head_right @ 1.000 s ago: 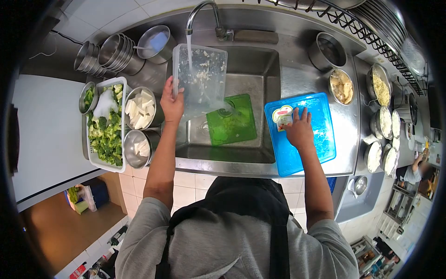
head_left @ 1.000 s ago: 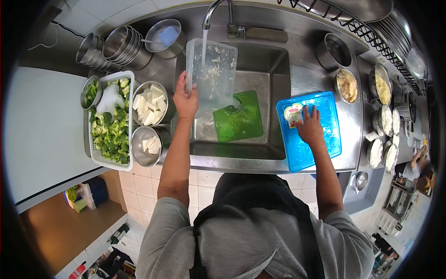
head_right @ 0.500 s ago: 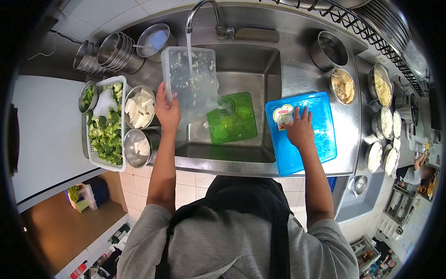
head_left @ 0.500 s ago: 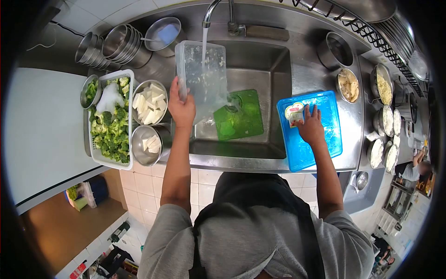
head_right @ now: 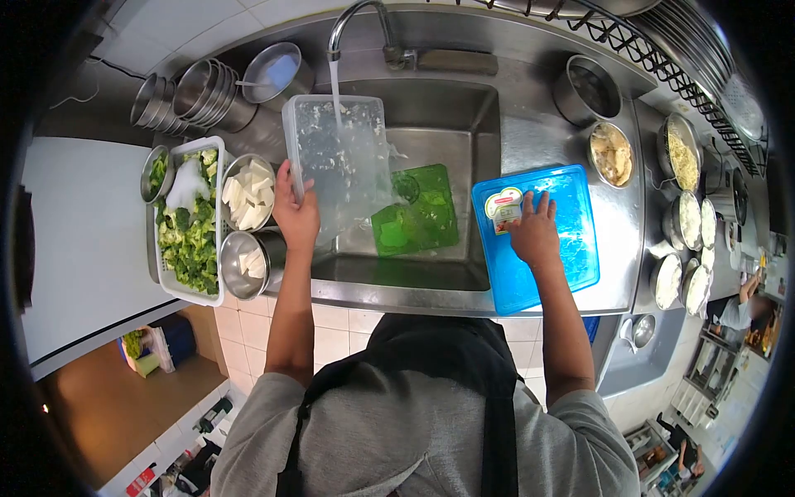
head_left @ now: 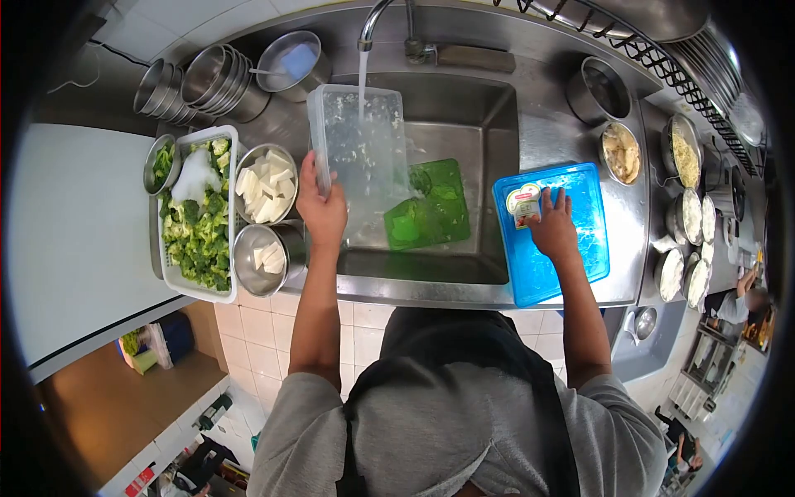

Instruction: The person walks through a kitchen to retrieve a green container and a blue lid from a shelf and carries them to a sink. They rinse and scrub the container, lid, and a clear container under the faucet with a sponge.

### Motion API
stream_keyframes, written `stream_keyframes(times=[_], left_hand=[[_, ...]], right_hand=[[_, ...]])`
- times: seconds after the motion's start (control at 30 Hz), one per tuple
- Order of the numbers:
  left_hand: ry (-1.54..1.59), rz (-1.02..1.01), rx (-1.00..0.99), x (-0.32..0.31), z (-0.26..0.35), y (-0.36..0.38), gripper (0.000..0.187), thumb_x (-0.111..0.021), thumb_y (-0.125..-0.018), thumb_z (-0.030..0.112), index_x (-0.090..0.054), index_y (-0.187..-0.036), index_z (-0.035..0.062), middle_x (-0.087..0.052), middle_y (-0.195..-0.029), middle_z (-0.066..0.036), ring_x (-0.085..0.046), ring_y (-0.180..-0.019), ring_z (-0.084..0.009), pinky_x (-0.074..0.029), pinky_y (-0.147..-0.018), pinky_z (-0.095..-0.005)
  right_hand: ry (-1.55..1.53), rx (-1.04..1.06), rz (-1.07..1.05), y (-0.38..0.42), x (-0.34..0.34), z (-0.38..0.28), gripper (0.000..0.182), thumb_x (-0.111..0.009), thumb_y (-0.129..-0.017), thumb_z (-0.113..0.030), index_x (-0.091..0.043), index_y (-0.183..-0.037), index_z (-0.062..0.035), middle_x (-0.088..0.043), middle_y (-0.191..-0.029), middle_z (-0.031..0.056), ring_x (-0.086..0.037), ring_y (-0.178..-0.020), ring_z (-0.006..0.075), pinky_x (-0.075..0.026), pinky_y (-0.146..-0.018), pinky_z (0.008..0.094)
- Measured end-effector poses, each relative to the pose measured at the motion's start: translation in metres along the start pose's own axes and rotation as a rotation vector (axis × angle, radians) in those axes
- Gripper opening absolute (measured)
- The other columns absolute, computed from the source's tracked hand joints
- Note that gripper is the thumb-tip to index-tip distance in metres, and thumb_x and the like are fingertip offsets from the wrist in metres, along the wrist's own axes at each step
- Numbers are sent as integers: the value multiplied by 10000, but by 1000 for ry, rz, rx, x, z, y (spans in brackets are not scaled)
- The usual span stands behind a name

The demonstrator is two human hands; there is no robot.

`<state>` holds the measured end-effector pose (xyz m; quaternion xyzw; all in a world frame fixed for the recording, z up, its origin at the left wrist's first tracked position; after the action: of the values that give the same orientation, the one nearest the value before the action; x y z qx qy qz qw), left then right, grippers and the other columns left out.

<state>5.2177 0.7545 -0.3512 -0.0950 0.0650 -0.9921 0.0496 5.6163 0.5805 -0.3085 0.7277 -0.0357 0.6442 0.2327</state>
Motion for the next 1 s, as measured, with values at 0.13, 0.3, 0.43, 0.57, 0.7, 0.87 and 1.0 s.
stream_keyframes(times=[0.13,0.3,0.43,0.57,0.7,0.87,1.0], left_hand=[[-33,28,-76,-1,0,-3,694,-563,-833,-99,-458,-1502,53,-662,-1282,-121,-688,-1059,-199,-539,-865,-279],[-10,6,-76,12,3,0,705,-539,-830,-115,-435,-1512,28,-604,-1349,-131,-661,-1129,-211,-555,-948,-320],[-36,-12,-31,24,11,1,708,-522,-833,-124,-421,-1519,16,-579,-1379,-158,-637,-1183,-227,-563,-981,-349],[45,-55,-143,20,-6,-15,704,-511,-832,-131,-418,-1517,5,-573,-1397,-172,-635,-1203,-236,-559,-987,-348],[116,-100,-133,-1,-24,-36,703,-520,-828,-129,-445,-1509,29,-613,-1358,-151,-663,-1154,-216,-540,-974,-325],[69,-85,-165,-19,-35,-42,692,-540,-828,-110,-469,-1498,50,-659,-1305,-143,-698,-1079,-197,-541,-924,-301],[91,-69,-79,-24,-43,-36,672,-578,-824,-76,-491,-1478,49,-677,-1276,-148,-706,-1056,-212,-544,-905,-306]], right_hand=[[14,1,-7,0,0,0,734,-641,-969,-328,-390,-1475,141,-393,-1574,270,-236,-1490,535,-198,-1248,560],[35,24,-37,1,6,-2,712,-621,-980,-326,-404,-1463,149,-383,-1581,269,-231,-1490,538,-196,-1246,570],[19,17,-23,1,5,-2,700,-607,-986,-317,-404,-1461,156,-384,-1582,266,-235,-1488,540,-197,-1243,577],[22,10,-37,-1,5,-4,696,-598,-991,-319,-403,-1460,158,-383,-1583,264,-236,-1487,539,-197,-1244,575],[12,-10,-26,-1,2,-2,708,-596,-992,-326,-389,-1471,153,-377,-1587,265,-238,-1486,542,-195,-1247,567],[38,-4,-61,1,6,-1,738,-614,-983,-321,-352,-1502,133,-357,-1577,313,-233,-1485,552,-203,-1247,552],[5,-41,-23,-1,-4,3,752,-622,-978,-323,-340,-1514,122,-341,-1569,348,-221,-1487,559,-212,-1243,551]])
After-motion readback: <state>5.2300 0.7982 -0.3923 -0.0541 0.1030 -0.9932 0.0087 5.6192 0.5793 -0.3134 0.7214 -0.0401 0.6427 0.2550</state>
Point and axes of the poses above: each hand's wrist, its own y-axis away from the middle knuckle, its own x-axis out of the back of the hand, z = x × y, the point moved 1 cm from there along -y, towards the middle knuckle
